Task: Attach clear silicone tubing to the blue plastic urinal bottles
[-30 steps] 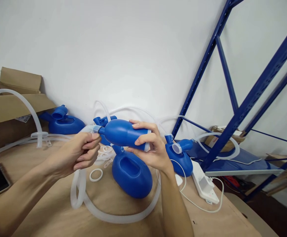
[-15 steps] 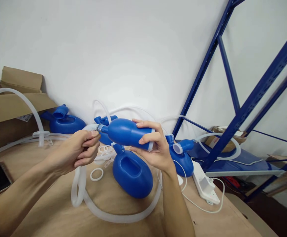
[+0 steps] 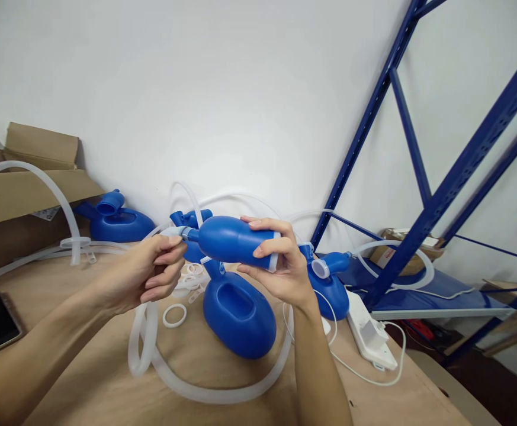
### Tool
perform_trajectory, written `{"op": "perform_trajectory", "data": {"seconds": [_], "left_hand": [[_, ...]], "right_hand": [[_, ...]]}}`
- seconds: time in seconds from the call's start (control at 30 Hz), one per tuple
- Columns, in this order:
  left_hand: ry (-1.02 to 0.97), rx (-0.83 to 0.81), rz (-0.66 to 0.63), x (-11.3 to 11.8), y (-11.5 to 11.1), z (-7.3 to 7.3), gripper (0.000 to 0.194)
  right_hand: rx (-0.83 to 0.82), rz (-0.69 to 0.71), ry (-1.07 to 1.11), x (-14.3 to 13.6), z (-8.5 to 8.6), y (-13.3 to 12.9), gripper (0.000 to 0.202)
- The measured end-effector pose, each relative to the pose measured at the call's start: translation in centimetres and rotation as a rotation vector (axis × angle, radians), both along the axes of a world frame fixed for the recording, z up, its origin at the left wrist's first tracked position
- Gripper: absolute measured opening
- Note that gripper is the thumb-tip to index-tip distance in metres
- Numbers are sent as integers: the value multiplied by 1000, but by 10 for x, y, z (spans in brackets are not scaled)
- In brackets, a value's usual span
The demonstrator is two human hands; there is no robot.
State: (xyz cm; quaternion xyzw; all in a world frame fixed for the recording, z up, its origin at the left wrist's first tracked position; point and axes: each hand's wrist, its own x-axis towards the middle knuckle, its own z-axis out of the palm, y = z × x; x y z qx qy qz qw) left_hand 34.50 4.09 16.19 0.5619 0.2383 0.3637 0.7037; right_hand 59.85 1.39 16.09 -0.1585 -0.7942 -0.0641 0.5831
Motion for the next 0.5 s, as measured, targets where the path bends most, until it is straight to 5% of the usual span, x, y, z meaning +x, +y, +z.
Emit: {"op": "perform_trajectory", "data": {"seconds": [0.13,0.3,0.43,0.5], "left_hand": [[9,56,40,4,4,-5,47],[212,409,158,-8,2,-3,53],[426,871,614,-26,-7,6,36],[512,1064,749,-30,-7,7,44]], "right_hand": [[0,-4,-5,0,0,1,35],[12,-81,15,3,0,2,41],[57,-263,63,8,1,4,45],[42,-261,54,9,0,5,44]]}}
